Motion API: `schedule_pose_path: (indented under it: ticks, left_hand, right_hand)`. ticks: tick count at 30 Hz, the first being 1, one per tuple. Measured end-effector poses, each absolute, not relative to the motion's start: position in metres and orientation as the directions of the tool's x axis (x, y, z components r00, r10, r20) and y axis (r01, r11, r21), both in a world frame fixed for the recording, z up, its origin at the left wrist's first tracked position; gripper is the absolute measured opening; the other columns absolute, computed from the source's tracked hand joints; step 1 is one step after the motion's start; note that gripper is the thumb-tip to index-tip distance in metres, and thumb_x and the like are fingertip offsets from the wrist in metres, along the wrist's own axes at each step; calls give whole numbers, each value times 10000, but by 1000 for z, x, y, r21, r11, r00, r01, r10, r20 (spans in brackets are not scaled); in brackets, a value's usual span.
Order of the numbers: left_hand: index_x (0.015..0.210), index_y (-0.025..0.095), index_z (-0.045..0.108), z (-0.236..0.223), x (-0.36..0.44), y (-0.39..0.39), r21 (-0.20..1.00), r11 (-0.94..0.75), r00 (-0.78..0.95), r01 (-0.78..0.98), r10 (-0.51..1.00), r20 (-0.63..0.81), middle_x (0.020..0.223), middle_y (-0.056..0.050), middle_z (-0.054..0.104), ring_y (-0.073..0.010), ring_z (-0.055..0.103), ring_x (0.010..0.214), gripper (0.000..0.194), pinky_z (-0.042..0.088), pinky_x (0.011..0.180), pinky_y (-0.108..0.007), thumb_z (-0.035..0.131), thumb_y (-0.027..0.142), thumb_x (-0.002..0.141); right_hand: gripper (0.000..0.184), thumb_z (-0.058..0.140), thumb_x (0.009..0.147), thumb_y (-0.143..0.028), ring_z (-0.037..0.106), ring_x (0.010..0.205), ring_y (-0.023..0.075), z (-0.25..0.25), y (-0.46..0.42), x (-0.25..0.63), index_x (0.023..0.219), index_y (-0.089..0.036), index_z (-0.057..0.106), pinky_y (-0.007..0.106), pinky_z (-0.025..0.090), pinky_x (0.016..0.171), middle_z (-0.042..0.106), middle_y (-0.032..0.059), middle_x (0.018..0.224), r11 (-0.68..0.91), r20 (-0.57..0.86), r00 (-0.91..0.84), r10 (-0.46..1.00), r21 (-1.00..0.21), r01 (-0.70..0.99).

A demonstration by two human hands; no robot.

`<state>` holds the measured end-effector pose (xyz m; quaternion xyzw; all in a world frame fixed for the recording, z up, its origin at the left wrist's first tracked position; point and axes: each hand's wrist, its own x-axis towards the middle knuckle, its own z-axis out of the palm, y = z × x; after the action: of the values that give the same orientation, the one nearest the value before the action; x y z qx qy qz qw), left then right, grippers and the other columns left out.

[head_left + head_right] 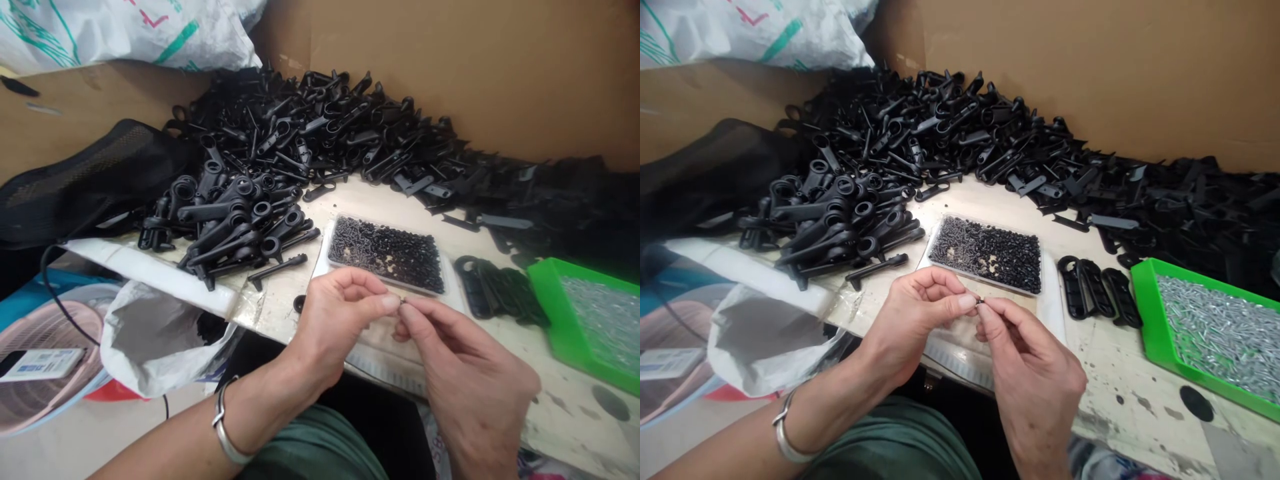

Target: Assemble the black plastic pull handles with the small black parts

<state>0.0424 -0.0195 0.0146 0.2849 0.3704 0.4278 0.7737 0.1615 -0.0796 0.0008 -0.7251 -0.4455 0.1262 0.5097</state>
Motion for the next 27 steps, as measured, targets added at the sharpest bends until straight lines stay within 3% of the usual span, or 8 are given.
schedule_pose_path:
  ticks: [8,17,19,21,24,27]
  left_hand:
    - [671,133,666,19,46,-22,790,419,321,-447,900,-296,617,19,654,-63,581,573,226,467,591,-177,882,178,622]
    - [716,136,701,23,29,-12,899,338,392,-279,894,-215,695,-13,689,-100,620,635,123,501,635,-206,820,159,700]
    - [796,157,734,26,12,-11,970,198,377,-140,916,-133,781,-32,727,-142,664,715,58,528,698,-243,776,181,765]
    - [927,202,760,23,-9,-11,994,-54,330,96,944,19,918,-44,755,-193,690,841,114,531,791,-289,739,220,816]
    - [1094,270,737,10,-34,-14,822,-374,381,429,900,211,1069,-44,747,-249,671,1014,272,484,932,-351,709,195,833]
    - [1118,277,713,-7,-42,-20,727,-459,475,511,855,206,1079,-40,744,-238,677,1005,304,483,910,-333,648,135,858]
  right_hand:
    - [229,708,830,-433,692,608,172,-5,-83,161,902,-223,766,326,579,670,768,23,773,-104,347,565,749,-780,617]
    - [167,698,828,-395,664,569,136,-3,-71,167,888,-250,756,281,548,624,747,-12,739,-75,331,465,821,-744,664]
    - [188,697,827,-416,665,575,136,-4,-72,169,905,-255,756,269,539,604,742,-16,731,-100,291,457,840,-746,658]
    - [178,698,825,-411,657,563,130,-7,-72,172,900,-259,754,256,535,592,732,-25,708,-95,273,428,862,-740,665]
    - [110,700,817,-351,633,524,120,-11,-73,173,844,-253,742,242,542,593,716,-38,664,-4,327,319,889,-692,721]
    - [78,665,830,-294,640,534,126,-14,-73,171,797,-246,718,236,531,562,723,-31,681,91,380,194,904,-617,782]
